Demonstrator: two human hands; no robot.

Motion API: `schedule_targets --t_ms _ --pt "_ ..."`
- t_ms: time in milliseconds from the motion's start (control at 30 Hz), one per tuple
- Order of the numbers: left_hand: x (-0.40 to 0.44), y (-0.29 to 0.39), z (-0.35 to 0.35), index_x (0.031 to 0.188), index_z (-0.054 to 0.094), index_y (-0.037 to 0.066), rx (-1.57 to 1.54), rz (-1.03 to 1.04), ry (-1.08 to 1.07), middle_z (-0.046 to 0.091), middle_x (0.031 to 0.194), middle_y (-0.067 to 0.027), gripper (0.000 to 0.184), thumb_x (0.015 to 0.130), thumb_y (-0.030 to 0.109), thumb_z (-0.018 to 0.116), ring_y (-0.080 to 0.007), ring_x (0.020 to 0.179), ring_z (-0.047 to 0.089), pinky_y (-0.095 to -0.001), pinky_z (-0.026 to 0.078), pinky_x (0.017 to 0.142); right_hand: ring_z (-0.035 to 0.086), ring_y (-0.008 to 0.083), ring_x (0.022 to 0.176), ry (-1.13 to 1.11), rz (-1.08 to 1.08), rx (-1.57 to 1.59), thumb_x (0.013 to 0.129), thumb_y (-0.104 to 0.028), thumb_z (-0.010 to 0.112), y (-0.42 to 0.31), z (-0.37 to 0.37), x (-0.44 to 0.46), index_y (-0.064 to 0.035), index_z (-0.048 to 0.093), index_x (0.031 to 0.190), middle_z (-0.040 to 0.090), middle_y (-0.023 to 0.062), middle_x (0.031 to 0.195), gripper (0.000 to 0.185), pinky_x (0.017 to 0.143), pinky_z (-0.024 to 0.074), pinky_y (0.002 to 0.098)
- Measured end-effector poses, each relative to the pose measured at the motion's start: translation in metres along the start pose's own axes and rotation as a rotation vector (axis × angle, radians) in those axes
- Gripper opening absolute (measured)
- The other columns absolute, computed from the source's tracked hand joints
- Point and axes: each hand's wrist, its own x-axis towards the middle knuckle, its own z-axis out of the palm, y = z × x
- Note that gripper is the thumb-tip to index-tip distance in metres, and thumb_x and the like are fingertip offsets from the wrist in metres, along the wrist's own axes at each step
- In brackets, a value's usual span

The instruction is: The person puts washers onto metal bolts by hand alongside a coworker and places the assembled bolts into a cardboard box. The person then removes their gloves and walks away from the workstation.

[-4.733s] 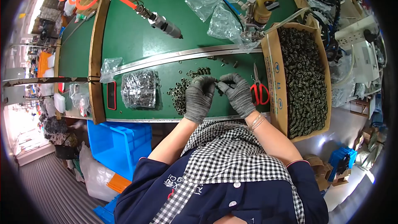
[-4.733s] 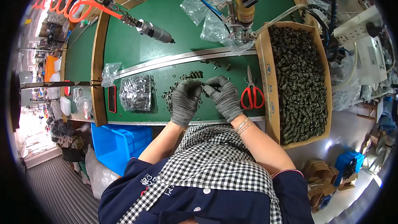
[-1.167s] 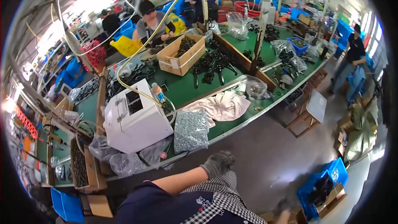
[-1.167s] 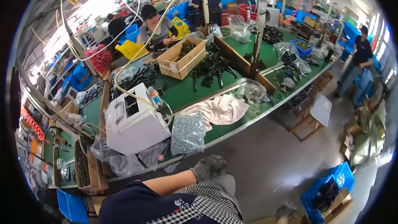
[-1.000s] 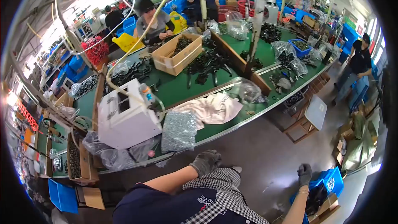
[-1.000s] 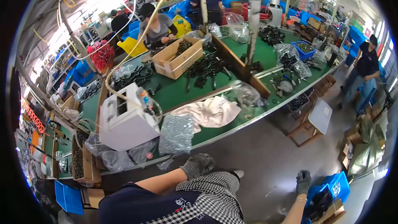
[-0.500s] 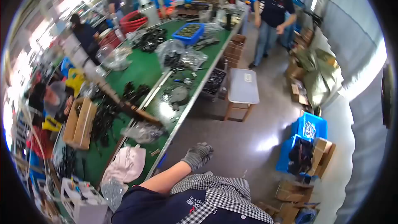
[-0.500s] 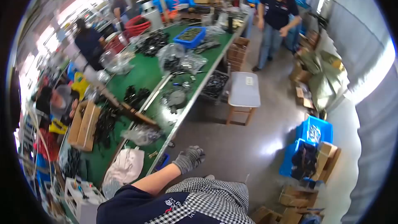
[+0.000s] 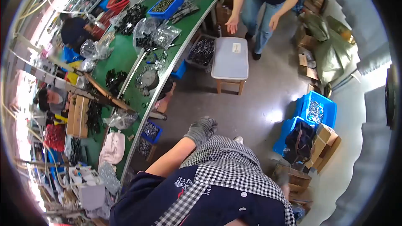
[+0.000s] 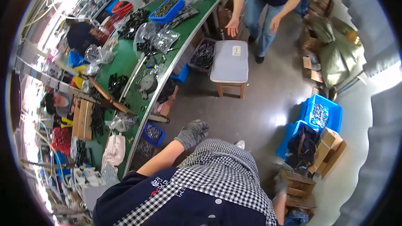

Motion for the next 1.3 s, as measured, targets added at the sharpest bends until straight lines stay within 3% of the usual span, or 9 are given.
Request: schedule_targets --t_ms 33,100,300,367,433,533,833,1067,1300 --pt "-0.001 0.002 -0.001 0.104 0.068 0.008 0.059 -0.047 0.036 0.066 0.099 -0.0144 0.021 0.087 0.019 0.064 -0.0333 0.092 0.064 -0.0402 0.054 0.081 0.059 0.0195 0.069 0.009 0.343 0.534 0.091 -0.028 0.058 -0.070 -0.109 0.041 -0.0065 0.067 0.094 0.063 0.0036 0.077 0.024 0.057 0.0484 0.0318" --pt "-0.001 -0.034 0.047 0.098 0.069 0.009 -0.047 -0.144 0.146 0.067 0.095 -0.0142 0.016 0.086 0.018 0.064 -0.0331 0.087 0.066 -0.0394 0.054 0.078 0.056 0.0122 0.062 0.264 0.324 1.290 0.089 -0.031 0.065 0.013 -0.117 0.105 -0.0080 0.067 0.090 0.062 -0.0006 0.075 0.023 0.053 0.0451 0.0264" --pt "-0.059 -0.065 0.080 0.093 0.071 0.006 -0.158 -0.599 -0.089 0.069 0.090 -0.0187 0.023 0.081 0.025 0.069 -0.0332 0.084 0.067 -0.0408 0.053 0.076 0.058 0.0165 0.063 0.296 0.339 0.884 0.093 -0.029 0.061 0.017 -0.215 0.190 -0.0035 0.060 0.111 0.064 0.0039 0.075 0.031 0.052 0.0454 0.0298" --pt "-0.084 -0.110 0.128 0.095 0.073 0.010 -0.150 -0.667 -0.219 0.071 0.091 -0.0126 0.027 0.081 0.033 0.068 -0.0315 0.083 0.069 -0.0425 0.053 0.077 0.059 0.0221 0.061 0.417 -0.266 -0.075 0.092 -0.030 0.059 0.011 -0.205 0.192 -0.0033 0.061 0.108 0.064 0.0081 0.073 0.031 0.053 0.0466 0.0351" --pt "-0.116 -0.144 0.175 0.099 0.073 0.009 -0.505 -0.989 -0.196 0.072 0.093 -0.0124 0.031 0.080 0.033 0.071 -0.0293 0.085 0.069 -0.0416 0.053 0.078 0.061 0.0279 0.060 0.192 -0.332 -0.579 0.090 -0.031 0.058 0.003 -0.181 0.182 -0.0046 0.064 0.100 0.064 0.0120 0.073 0.029 0.053 0.0471 0.0413" --pt "-0.141 -0.150 0.193 0.100 0.073 0.008 -0.606 -1.095 -0.156 0.072 0.097 -0.0137 0.031 0.080 0.031 0.073 -0.0293 0.092 0.069 -0.0402 0.053 0.080 0.063 0.0309 0.063 -0.112 -0.536 -0.549 0.085 -0.029 0.060 -0.003 -0.133 0.158 -0.0102 0.065 0.075 0.065 0.0122 0.070 0.022 0.055 0.0477 0.0459" --pt "-0.097 -0.043 0.144 0.106 0.070 0.005 -0.709 -0.913 0.308 0.071 0.098 -0.0168 0.033 0.085 0.029 0.068 -0.0330 0.093 0.068 -0.0391 0.052 0.084 0.064 0.0284 0.062 -0.452 0.309 -0.071 0.083 -0.028 0.061 0.105 -0.246 0.191 -0.0096 0.066 0.074 0.066 0.0123 0.070 0.021 0.055 0.0489 0.0424" --pt "-0.163 0.110 0.257 0.110 0.070 0.011 -0.668 -1.056 0.409 0.071 0.104 -0.0148 0.035 0.085 0.034 0.061 -0.0348 0.096 0.067 -0.0405 0.052 0.086 0.064 0.0265 0.061 -0.665 0.011 -0.143 0.082 -0.026 0.061 0.054 -0.198 0.300 -0.0091 0.067 0.073 0.067 0.0123 0.071 0.020 0.056 0.0499 0.0397" --pt "-0.329 0.210 0.464 0.097 0.072 0.007 -0.930 -1.761 0.597 0.071 0.089 -0.0115 0.028 0.085 0.031 0.064 -0.0218 0.082 0.066 -0.0356 0.052 0.075 0.065 0.0246 0.060 -0.926 -0.371 -0.151 0.080 -0.025 0.061 -0.066 -0.120 0.294 -0.0086 0.068 0.072 0.068 0.0124 0.071 0.019 0.056 0.0508 0.0371"
